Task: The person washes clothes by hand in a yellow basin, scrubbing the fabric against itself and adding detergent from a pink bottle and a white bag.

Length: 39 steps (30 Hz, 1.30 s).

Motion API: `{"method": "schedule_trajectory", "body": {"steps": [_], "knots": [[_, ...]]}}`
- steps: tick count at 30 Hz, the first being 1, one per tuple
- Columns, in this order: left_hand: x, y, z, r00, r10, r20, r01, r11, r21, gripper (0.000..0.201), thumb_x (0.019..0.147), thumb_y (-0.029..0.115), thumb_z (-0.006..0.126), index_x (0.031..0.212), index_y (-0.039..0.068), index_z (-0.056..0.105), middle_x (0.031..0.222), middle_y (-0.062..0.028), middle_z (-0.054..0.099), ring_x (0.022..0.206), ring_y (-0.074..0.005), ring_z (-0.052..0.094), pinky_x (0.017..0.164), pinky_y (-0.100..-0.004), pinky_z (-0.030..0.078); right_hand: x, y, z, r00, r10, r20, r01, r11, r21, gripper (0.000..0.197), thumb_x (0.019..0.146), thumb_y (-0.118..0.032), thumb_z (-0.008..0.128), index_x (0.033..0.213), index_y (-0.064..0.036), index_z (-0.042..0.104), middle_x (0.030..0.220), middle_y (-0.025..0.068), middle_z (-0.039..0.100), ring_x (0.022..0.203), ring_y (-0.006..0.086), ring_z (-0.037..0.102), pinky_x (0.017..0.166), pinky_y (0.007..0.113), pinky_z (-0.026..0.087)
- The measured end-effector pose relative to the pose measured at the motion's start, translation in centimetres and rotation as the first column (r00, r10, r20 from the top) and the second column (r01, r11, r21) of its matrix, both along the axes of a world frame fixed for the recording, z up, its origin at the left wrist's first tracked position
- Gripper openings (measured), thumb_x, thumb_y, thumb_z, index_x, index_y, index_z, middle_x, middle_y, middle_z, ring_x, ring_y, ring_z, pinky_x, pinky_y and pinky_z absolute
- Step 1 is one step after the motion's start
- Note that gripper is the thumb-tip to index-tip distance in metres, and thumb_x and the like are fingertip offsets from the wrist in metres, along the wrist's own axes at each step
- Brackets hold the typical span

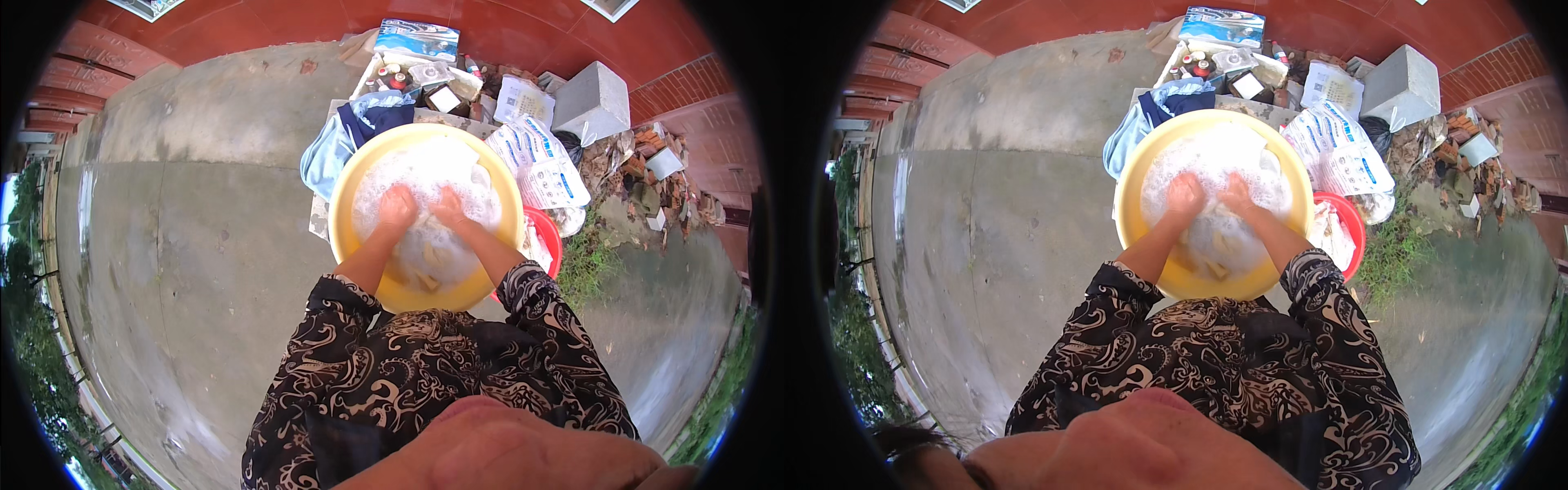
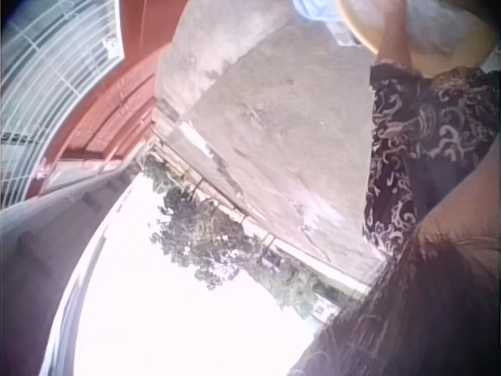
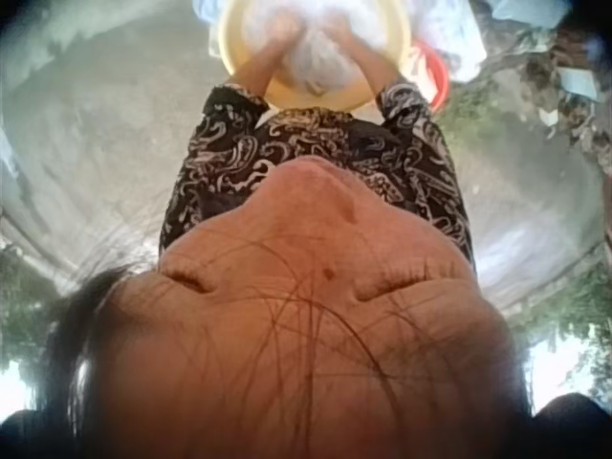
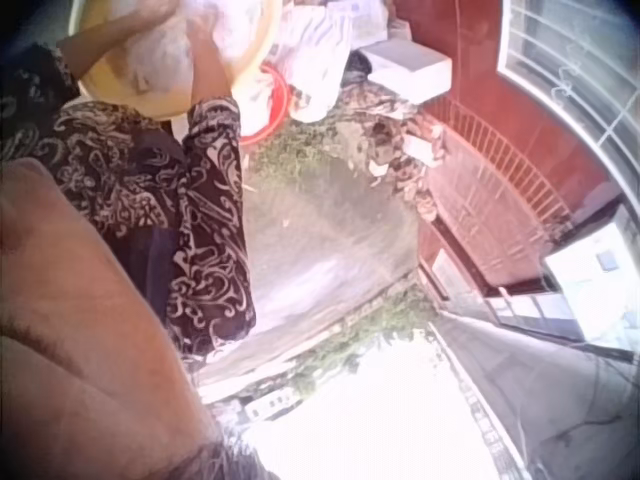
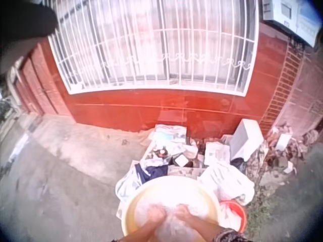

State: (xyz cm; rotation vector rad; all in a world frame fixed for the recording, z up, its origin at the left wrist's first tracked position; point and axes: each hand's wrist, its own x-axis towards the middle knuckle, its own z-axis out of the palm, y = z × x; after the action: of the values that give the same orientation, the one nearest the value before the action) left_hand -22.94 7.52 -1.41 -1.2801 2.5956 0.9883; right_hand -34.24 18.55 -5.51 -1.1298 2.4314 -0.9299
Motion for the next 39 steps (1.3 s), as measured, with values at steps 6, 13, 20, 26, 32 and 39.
{"method": "schedule_trajectory", "body": {"steps": [6,13,20,26,32,39], "knots": [[0.4,-1.6,1.7,0.976,0.025,-0.216,-0.049,0.993,-0.109,0.042,0.098,0.038,0.050,0.096,0.001,0.068,0.092,-0.0268,0.070,0.089,-0.0471,0.065,0.078,-0.0565,0.049,-1.0,-0.6,8.5,0.989,-0.028,0.143,0.003,0.986,0.166,0.044,0.085,-0.039,0.071,0.103,0.0013,0.070,0.093,0.0165,0.072,0.090,0.0348,0.068,0.083,0.043,0.053],[3.6,-0.8,7.9,0.487,0.496,-0.719,-0.342,0.866,0.365,0.020,0.095,0.018,0.065,0.105,0.002,0.060,0.061,-0.0033,0.051,0.054,-0.0154,0.047,0.057,-0.0331,0.044,1.9,7.1,10.5,0.937,0.067,0.342,0.071,0.925,-0.374,0.020,0.084,-0.022,0.076,0.099,-0.0077,0.073,0.085,0.0069,0.073,0.082,0.0147,0.068,0.078,0.029,0.054],[10.0,4.0,8.1,0.975,-0.065,-0.213,-0.016,0.934,-0.358,0.047,0.097,0.031,0.056,0.139,0.011,0.051,0.135,-0.0223,0.047,0.122,-0.0423,0.049,0.099,-0.0550,0.044,4.8,9.2,12.6,0.990,0.059,-0.129,-0.054,0.998,0.044,0.039,0.096,-0.038,0.058,0.128,-0.0164,0.064,0.126,0.0137,0.063,0.121,0.0298,0.054,0.102,0.048,0.044],[4.9,6.3,6.8,0.999,-0.034,-0.020,0.026,0.955,-0.294,0.040,0.099,0.036,0.047,0.131,0.014,0.059,0.139,-0.0157,0.050,0.131,-0.0435,0.042,0.099,-0.0683,0.034,4.7,4.8,11.8,0.942,0.224,-0.251,-0.115,0.916,0.385,0.042,0.096,-0.031,0.053,0.135,-0.0162,0.057,0.129,0.0134,0.057,0.118,0.0335,0.051,0.099,0.060,0.038],[0.8,2.3,4.5,0.994,-0.067,-0.089,0.035,0.946,-0.321,0.029,0.094,0.031,0.052,0.093,0.006,0.067,0.100,-0.0191,0.068,0.097,-0.0447,0.063,0.081,-0.0602,0.046,-0.5,0.5,9.5,0.959,0.282,-0.045,-0.216,0.820,0.531,0.032,0.084,-0.028,0.058,0.100,-0.0063,0.075,0.100,0.0238,0.071,0.091,0.0383,0.069,0.079,0.051,0.053],[-0.1,0.2,-2.4,0.925,0.109,-0.363,-0.179,0.970,-0.166,0.032,0.090,0.028,0.060,0.079,-0.002,0.065,0.079,-0.0268,0.068,0.074,-0.0464,0.065,0.071,-0.0557,0.050,0.1,0.1,7.0,0.998,0.056,-0.030,-0.041,0.924,0.380,0.032,0.080,-0.030,0.058,0.085,-0.0024,0.073,0.082,0.0245,0.070,0.080,0.0427,0.068,0.076,0.052,0.055]]}}
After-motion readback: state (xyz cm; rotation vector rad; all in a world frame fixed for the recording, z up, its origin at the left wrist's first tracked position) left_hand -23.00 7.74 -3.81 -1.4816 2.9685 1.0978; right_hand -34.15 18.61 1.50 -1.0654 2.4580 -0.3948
